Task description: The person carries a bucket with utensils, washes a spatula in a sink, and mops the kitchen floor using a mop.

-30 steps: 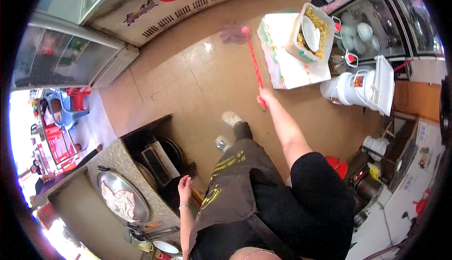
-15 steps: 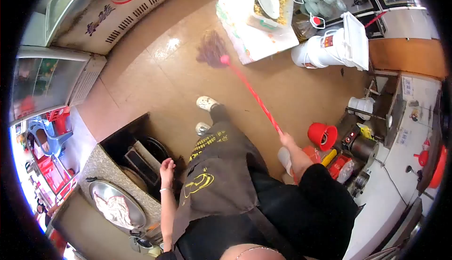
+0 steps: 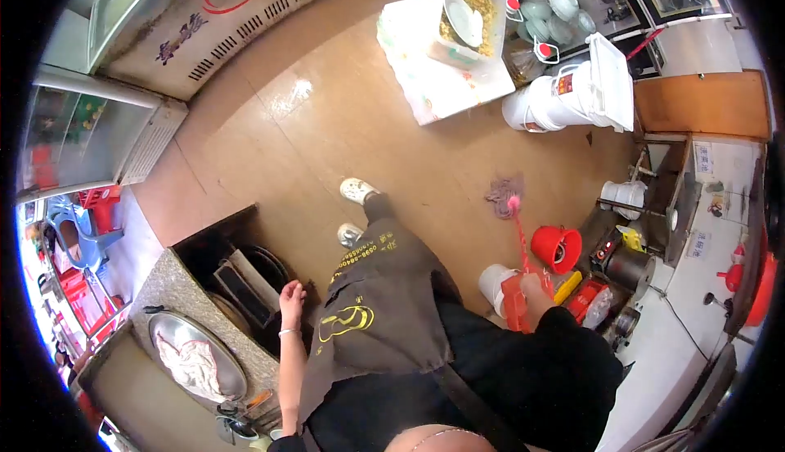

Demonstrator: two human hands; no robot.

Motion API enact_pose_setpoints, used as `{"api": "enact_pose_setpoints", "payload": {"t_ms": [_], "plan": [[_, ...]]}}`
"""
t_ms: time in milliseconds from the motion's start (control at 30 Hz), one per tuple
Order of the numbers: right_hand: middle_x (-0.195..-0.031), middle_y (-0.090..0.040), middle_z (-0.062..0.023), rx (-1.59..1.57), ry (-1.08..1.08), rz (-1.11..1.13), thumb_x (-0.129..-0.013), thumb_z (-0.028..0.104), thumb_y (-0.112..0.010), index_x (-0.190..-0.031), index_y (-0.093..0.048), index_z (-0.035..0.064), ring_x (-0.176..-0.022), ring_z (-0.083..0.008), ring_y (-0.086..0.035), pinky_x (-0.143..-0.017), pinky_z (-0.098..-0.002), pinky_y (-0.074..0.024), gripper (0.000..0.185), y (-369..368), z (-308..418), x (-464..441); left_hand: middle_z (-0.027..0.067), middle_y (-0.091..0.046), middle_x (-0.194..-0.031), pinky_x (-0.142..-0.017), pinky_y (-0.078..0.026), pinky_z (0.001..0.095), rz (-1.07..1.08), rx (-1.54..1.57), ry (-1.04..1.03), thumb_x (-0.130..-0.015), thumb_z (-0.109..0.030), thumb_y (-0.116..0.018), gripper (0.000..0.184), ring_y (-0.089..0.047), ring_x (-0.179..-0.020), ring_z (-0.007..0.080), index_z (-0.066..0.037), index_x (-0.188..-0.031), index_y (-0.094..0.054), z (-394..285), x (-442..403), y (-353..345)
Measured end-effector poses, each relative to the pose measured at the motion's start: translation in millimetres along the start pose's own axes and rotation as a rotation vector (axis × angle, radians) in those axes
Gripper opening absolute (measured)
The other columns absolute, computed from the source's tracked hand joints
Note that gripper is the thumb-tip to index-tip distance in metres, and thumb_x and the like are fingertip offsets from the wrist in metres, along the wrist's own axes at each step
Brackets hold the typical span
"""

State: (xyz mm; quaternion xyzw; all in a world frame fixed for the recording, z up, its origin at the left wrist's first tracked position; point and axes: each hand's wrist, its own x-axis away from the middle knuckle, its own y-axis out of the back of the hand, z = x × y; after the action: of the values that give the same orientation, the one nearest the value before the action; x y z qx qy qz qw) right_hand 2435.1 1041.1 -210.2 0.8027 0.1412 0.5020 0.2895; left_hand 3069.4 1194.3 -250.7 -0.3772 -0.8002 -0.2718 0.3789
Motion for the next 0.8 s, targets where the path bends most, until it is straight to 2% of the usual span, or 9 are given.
{"api": "enact_pose_setpoints", "payload": {"t_ms": [67, 133, 200, 300, 367, 433, 567, 733, 800], "plan": [[-0.074, -0.06, -0.0147, -0.252, 0.128, -0.031, -0.077, 0.031, -0.049, -0.085, -0.058, 0.0004, -0.07, -0.026, -0.059, -0.054, -0.0365, -0.0454, 0.033, -46, -41, -32, -0.0039, -0.053, -0.073, -0.046, -0.035, 0.0158, -0.022, 0.064, 0.036, -0.08, -0.018, -0.055, 0.018, -0.048, -0.057, 0.0041, -0.008, -0.094, -0.053, 6, 9, 7], [-0.072, -0.06, -0.0152, -0.233, 0.179, -0.024, -0.075, 0.029, -0.052, -0.085, -0.058, -0.0006, -0.069, -0.0253, -0.06, -0.054, -0.036, -0.0456, 0.032, 20, 7, 31, -0.0031, -0.054, -0.073, -0.045, -0.034, 0.0155, -0.009, 0.1, 0.011, -0.08, -0.018, -0.055, 0.016, -0.048, -0.056, 0.0046, -0.008, -0.092, -0.053, 27, 9, 17], [-0.069, -0.058, -0.0148, -0.114, 0.319, 0.204, -0.079, 0.027, -0.046, -0.08, -0.056, 0.0047, -0.065, -0.026, -0.059, -0.054, -0.0371, -0.0463, 0.025, 54, 41, 51, -0.0021, -0.053, -0.072, -0.045, -0.034, 0.0155, -0.092, 0.077, 0.166, -0.08, -0.018, -0.055, 0.015, -0.048, -0.055, 0.0053, -0.008, -0.091, -0.052, 32, 11, 19], [-0.071, -0.058, -0.017, -0.064, 0.201, 0.198, -0.079, 0.029, -0.047, -0.084, -0.056, 0.0041, -0.065, -0.0271, -0.058, -0.056, -0.0376, -0.0455, 0.027, 33, 79, 26, -0.0014, -0.052, -0.071, -0.044, -0.035, 0.0166, -0.087, 0.121, 0.194, -0.08, -0.016, -0.055, 0.013, -0.046, -0.053, 0.006, -0.008, -0.09, -0.052, 25, 6, 14], [-0.074, -0.058, -0.0181, -0.118, 0.346, 0.211, -0.08, 0.032, -0.048, -0.091, -0.055, 0.0028, -0.066, -0.0282, -0.058, -0.059, -0.038, -0.0447, 0.032, 89, 151, 79, -0.0017, -0.052, -0.072, -0.046, -0.035, 0.0172, -0.124, 0.185, 0.2, -0.08, -0.016, -0.055, 0.013, -0.045, -0.054, 0.006, -0.007, -0.09, -0.052, 6, 9, 3], [-0.075, -0.057, -0.0185, -0.239, 0.579, 0.157, -0.079, 0.033, -0.048, -0.095, -0.054, 0.003, -0.069, -0.0288, -0.057, -0.062, -0.0384, -0.0444, 0.034, 82, 190, 60, -0.0021, -0.052, -0.072, -0.047, -0.036, 0.0169, -0.097, 0.238, 0.149, -0.08, -0.016, -0.055, 0.014, -0.045, -0.055, 0.0058, -0.007, -0.09, -0.052, 11, -3, 0], [-0.074, -0.058, -0.0157, -0.202, 0.74, 0.149, -0.079, 0.031, -0.049, -0.098, -0.053, 0.0043, -0.072, -0.0269, -0.057, -0.063, -0.0367, -0.0441, 0.034, 93, 332, 6, -0.0029, -0.052, -0.074, -0.051, -0.037, 0.0165, -0.068, 0.25, 0.088, -0.081, -0.016, -0.054, 0.015, -0.047, -0.059, 0.0052, -0.006, -0.092, -0.052, -10, -8, -13], [-0.09, -0.056, -0.022, 0.016, 1.044, -0.048, -0.08, 0.038, -0.04, -0.099, -0.054, 0.0068, -0.085, -0.0331, -0.054, -0.071, -0.0421, -0.0436, 0.039, 109, 563, -42, -0.0021, -0.053, -0.077, -0.052, -0.037, 0.0166, -0.181, 0.233, 0.054, -0.08, -0.015, -0.055, 0.018, -0.048, -0.062, 0.0051, -0.005, -0.094, -0.052, -28, -3, -13], [-0.082, -0.058, -0.0184, -0.28, 0.877, 0.269, -0.084, 0.036, -0.036, -0.102, -0.052, 0.007, -0.08, -0.0309, -0.056, -0.068, -0.0405, -0.0446, 0.038, 115, 639, -32, -0.0021, -0.052, -0.075, -0.051, -0.037, 0.0164, -0.26, 0.261, 0.018, -0.08, -0.014, -0.055, 0.018, -0.046, -0.06, 0.0049, -0.005, -0.095, -0.052, -32, 6, -12]]}}
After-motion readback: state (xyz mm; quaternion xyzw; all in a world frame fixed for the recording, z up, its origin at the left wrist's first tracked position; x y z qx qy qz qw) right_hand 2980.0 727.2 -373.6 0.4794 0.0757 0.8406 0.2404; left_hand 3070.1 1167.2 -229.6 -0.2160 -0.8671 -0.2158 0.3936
